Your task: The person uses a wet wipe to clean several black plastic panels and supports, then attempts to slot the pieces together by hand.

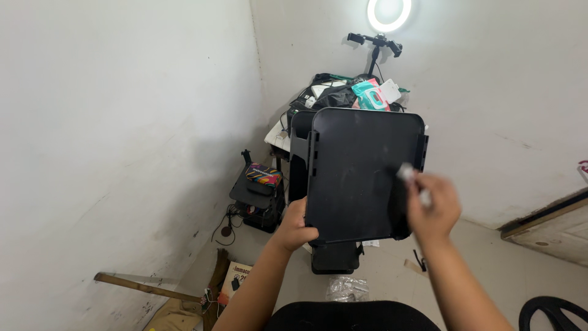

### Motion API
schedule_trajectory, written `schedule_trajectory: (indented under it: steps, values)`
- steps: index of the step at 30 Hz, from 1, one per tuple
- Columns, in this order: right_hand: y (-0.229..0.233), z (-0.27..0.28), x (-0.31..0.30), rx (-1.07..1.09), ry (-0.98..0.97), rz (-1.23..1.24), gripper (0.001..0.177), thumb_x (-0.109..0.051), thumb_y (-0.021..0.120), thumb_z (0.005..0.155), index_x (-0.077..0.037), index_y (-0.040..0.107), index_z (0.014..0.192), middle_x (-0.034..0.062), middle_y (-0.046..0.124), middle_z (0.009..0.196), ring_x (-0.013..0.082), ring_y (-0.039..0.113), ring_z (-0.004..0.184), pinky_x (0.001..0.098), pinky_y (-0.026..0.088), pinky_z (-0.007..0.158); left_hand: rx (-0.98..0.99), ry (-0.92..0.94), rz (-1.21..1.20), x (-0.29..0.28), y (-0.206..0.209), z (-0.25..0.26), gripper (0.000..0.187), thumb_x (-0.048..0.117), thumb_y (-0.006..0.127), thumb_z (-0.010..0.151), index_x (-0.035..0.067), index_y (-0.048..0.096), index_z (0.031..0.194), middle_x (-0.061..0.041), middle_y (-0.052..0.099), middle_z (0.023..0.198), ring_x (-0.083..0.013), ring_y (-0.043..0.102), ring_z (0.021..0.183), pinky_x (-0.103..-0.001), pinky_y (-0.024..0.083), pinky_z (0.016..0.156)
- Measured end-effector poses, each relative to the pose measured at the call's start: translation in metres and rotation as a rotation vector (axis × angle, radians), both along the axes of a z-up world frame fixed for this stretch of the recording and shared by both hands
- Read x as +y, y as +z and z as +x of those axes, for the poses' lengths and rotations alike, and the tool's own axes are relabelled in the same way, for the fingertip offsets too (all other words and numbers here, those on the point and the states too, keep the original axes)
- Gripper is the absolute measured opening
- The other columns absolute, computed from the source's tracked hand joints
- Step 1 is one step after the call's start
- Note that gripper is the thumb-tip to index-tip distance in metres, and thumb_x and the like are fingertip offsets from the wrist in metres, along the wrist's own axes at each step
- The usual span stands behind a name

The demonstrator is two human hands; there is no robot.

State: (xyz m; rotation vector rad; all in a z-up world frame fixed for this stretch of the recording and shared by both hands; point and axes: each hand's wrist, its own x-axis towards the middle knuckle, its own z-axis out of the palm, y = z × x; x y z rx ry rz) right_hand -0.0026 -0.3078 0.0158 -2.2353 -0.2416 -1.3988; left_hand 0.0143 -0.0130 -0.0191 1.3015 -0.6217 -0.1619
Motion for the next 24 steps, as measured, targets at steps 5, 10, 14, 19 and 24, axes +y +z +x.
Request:
schedule_trajectory:
  steps: [5, 10, 14, 19, 24]
  values:
    - [0.042, 0.028, 0.011, 0.151, 0.132, 0.129, 0.023, 0.009, 0.069, 0.091, -0.007, 0.075, 0.105, 0.0109, 0.070, 0.107, 0.0260, 0.069, 0.092, 0.0342, 0.055, 0.080, -0.011, -0.031, -0.047, -0.013, -0.006, -0.003, 0.063, 0.002, 0.055, 0.061, -0.004, 0.063, 0.124, -0.001, 0.068, 0.099, -0.0094, 0.060, 0.087, -0.023, 0.050, 0.081]
    - [0.016, -0.003, 0.052, 0.143, 0.397, -0.136, 0.031, 0.012, 0.066, 0.072, -0.006, 0.075, 0.095, 0.0095, 0.073, 0.103, 0.0283, 0.069, 0.099, 0.0390, 0.057, 0.085, -0.020, 0.066, -0.143, -0.014, -0.018, 0.003, 0.060, 0.002, 0.059, 0.062, -0.007, 0.063, 0.121, -0.003, 0.069, 0.104, -0.0112, 0.064, 0.094, -0.025, 0.052, 0.086]
    - [-0.002, -0.032, 0.066, 0.406, 0.638, -0.137, 0.033, 0.013, 0.065, 0.070, -0.008, 0.077, 0.092, 0.0066, 0.074, 0.099, 0.0246, 0.072, 0.097, 0.0347, 0.059, 0.082, -0.044, 0.112, -0.168, -0.003, -0.018, 0.008, 0.063, 0.001, 0.058, 0.062, -0.005, 0.059, 0.125, -0.003, 0.068, 0.107, -0.0106, 0.064, 0.096, -0.024, 0.052, 0.088]
    - [0.012, -0.019, 0.028, 0.353, 0.431, -0.034, 0.037, 0.015, 0.060, 0.070, -0.007, 0.076, 0.095, 0.0081, 0.073, 0.106, 0.0271, 0.071, 0.100, 0.0374, 0.058, 0.085, 0.001, 0.134, -0.176, -0.001, -0.018, 0.002, 0.065, -0.001, 0.056, 0.062, -0.007, 0.061, 0.127, -0.003, 0.066, 0.105, -0.0105, 0.060, 0.091, -0.023, 0.050, 0.085]
    - [0.018, -0.005, 0.006, 0.317, 0.077, -0.272, 0.020, 0.003, 0.070, 0.079, -0.011, 0.074, 0.092, 0.0026, 0.073, 0.100, 0.0273, 0.066, 0.100, 0.0425, 0.047, 0.085, -0.008, 0.161, -0.204, -0.011, -0.005, -0.005, 0.066, -0.001, 0.056, 0.062, -0.008, 0.060, 0.128, -0.003, 0.067, 0.107, -0.0099, 0.061, 0.093, -0.023, 0.050, 0.087]
